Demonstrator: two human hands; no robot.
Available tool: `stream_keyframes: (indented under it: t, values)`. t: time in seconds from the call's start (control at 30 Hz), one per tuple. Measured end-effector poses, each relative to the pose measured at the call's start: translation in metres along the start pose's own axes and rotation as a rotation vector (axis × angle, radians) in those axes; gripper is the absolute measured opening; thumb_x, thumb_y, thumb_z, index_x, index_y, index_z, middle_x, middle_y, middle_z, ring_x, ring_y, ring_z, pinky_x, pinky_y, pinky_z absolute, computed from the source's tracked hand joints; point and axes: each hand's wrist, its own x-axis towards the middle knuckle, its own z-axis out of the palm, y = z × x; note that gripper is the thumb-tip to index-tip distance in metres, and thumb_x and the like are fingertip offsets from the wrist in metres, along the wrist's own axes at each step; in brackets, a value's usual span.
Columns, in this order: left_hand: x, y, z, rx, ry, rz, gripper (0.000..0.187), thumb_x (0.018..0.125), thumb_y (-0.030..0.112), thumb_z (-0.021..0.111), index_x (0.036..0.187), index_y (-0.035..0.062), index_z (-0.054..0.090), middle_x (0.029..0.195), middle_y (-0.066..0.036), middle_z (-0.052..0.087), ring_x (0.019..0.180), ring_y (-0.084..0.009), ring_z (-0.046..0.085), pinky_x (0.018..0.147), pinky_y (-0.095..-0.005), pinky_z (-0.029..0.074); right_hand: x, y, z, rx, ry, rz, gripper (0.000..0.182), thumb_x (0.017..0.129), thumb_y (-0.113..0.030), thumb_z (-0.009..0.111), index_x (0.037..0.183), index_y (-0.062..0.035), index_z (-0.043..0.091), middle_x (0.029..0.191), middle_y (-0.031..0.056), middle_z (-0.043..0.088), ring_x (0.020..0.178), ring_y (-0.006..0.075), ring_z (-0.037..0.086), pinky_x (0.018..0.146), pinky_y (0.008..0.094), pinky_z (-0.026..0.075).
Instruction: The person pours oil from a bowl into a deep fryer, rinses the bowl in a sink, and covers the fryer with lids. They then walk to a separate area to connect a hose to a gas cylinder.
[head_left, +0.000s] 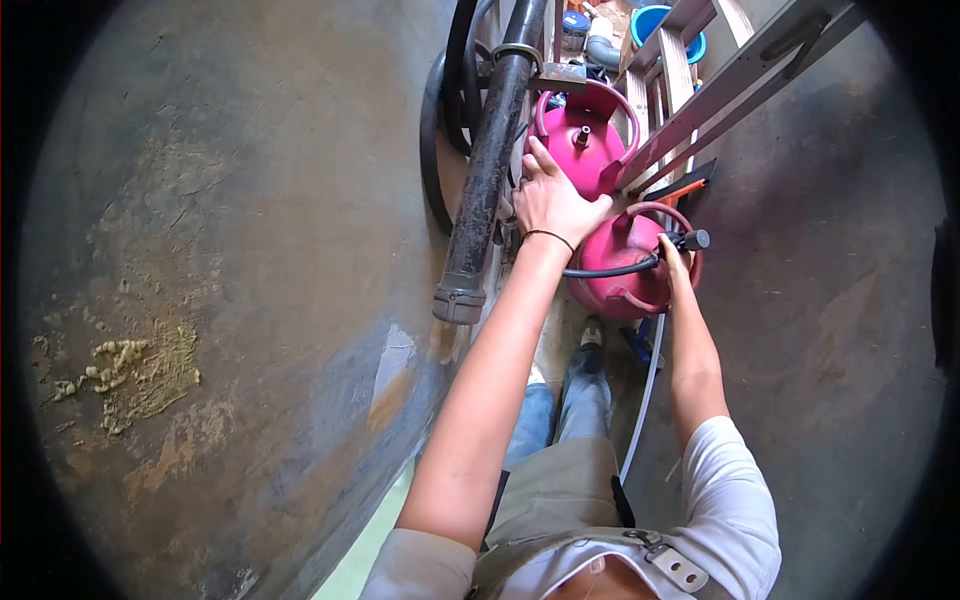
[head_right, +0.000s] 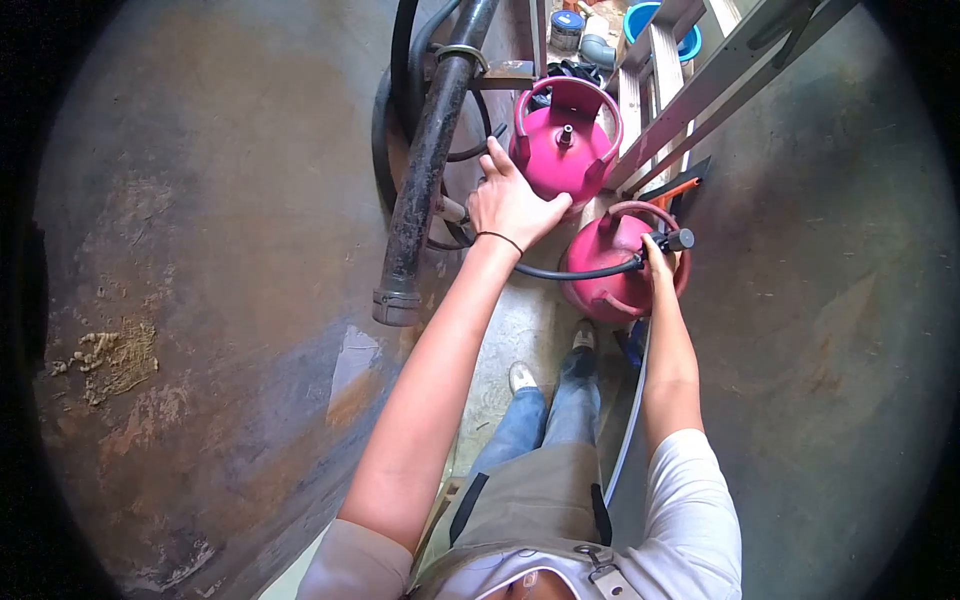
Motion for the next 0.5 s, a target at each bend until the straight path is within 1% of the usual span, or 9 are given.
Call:
stream_keyframes:
  t: [0.07,0.1,0.13,0.2,0.23,0.33,0.4,0.43,0.5]
  values:
    - [-0.001,-0.003,0.002,0.012,0.037,0.026,0.112,0.057,0.048,0.068,0.133,-0.009,0.009,0.119,-0.028,0.042,0.091,-0.0387,0.058,0.081,-0.042,0.048,-0.017,-0.017,-0.003,0.046,-0.056,0.095,0.046,0.058,-0.032,0.079,0.088,-0.0036,0.059,0.081,0.0074,0.064,0.075,0.0197,0.061,0.073,0.0325,0.048]
    - [0.0,-0.003,0.004,0.008,0.061,0.026,0.111,0.056,0.048,0.068,0.133,-0.0079,0.012,0.118,-0.029,0.042,0.092,-0.0385,0.058,0.08,-0.0419,0.048,-0.003,0.005,0.005,0.069,-0.047,0.009,0.044,0.059,-0.031,0.079,0.086,-0.004,0.059,0.078,0.0067,0.063,0.072,0.0188,0.061,0.07,0.0324,0.049]
    - [-0.001,-0.004,0.001,0.019,0.06,0.035,0.111,0.056,0.048,0.068,0.133,-0.0079,0.012,0.118,-0.029,0.042,0.092,-0.0385,0.058,0.08,-0.0419,0.048,-0.001,0.006,0.005,0.067,-0.037,-0.051,0.047,0.058,-0.034,0.079,0.088,-0.0031,0.059,0.081,0.0084,0.064,0.075,0.0209,0.062,0.073,0.0341,0.048]
    - [-0.001,-0.001,-0.003,0.069,-0.029,0.051,0.109,0.055,0.048,0.069,0.134,-0.0056,0.016,0.116,-0.028,0.042,0.091,-0.0386,0.059,0.079,-0.0417,0.048,-0.004,0.008,0.001,-0.086,0.005,-0.087,0.052,0.057,-0.038,0.078,0.091,-0.0022,0.06,0.086,0.0108,0.064,0.08,0.0235,0.062,0.076,0.0358,0.048]
    - [0.0,-0.003,0.001,0.063,0.013,0.065,0.107,0.055,0.049,0.068,0.135,-0.0035,0.019,0.114,-0.027,0.043,0.089,-0.0386,0.059,0.078,-0.0416,0.049,-0.006,0.007,0.0,-0.081,0.012,-0.082,0.052,0.057,-0.038,0.078,0.091,-0.0022,0.06,0.086,0.0108,0.064,0.08,0.0235,0.062,0.076,0.0358,0.048]
    - [-0.001,-0.003,0.004,0.049,0.054,0.071,0.107,0.055,0.05,0.068,0.136,-0.0005,0.02,0.113,-0.027,0.043,0.088,-0.0387,0.059,0.077,-0.0417,0.049,-0.007,0.019,0.0,-0.08,-0.052,-0.029,0.057,0.056,-0.041,0.078,0.094,-0.0017,0.06,0.091,0.0123,0.064,0.085,0.0256,0.061,0.08,0.0367,0.047]
    - [-0.002,-0.005,0.004,0.067,0.043,0.08,0.106,0.055,0.05,0.068,0.136,0.001,0.02,0.113,-0.027,0.043,0.087,-0.0388,0.059,0.077,-0.0419,0.049,-0.006,0.028,0.004,-0.063,0.039,-0.057,0.058,0.056,-0.041,0.078,0.094,-0.0016,0.06,0.092,0.0124,0.064,0.086,0.0252,0.061,0.08,0.0363,0.046]
    - [-0.001,-0.005,0.004,0.089,0.038,0.092,0.106,0.055,0.051,0.068,0.137,0.0026,0.021,0.113,-0.027,0.042,0.086,-0.0388,0.059,0.077,-0.0421,0.049,-0.015,0.014,-0.001,-0.063,0.041,-0.058,0.058,0.056,-0.041,0.078,0.094,-0.0016,0.06,0.092,0.0124,0.064,0.086,0.0252,0.061,0.08,0.0363,0.046]
    - [-0.002,-0.005,0.004,0.092,0.037,0.099,0.105,0.055,0.051,0.067,0.137,0.0039,0.021,0.113,-0.028,0.042,0.086,-0.0391,0.059,0.076,-0.0423,0.049,-0.031,-0.008,-0.011,0.042,-0.102,0.068,0.059,0.056,-0.042,0.078,0.094,-0.0011,0.061,0.092,0.0125,0.064,0.086,0.0251,0.061,0.079,0.0365,0.047]
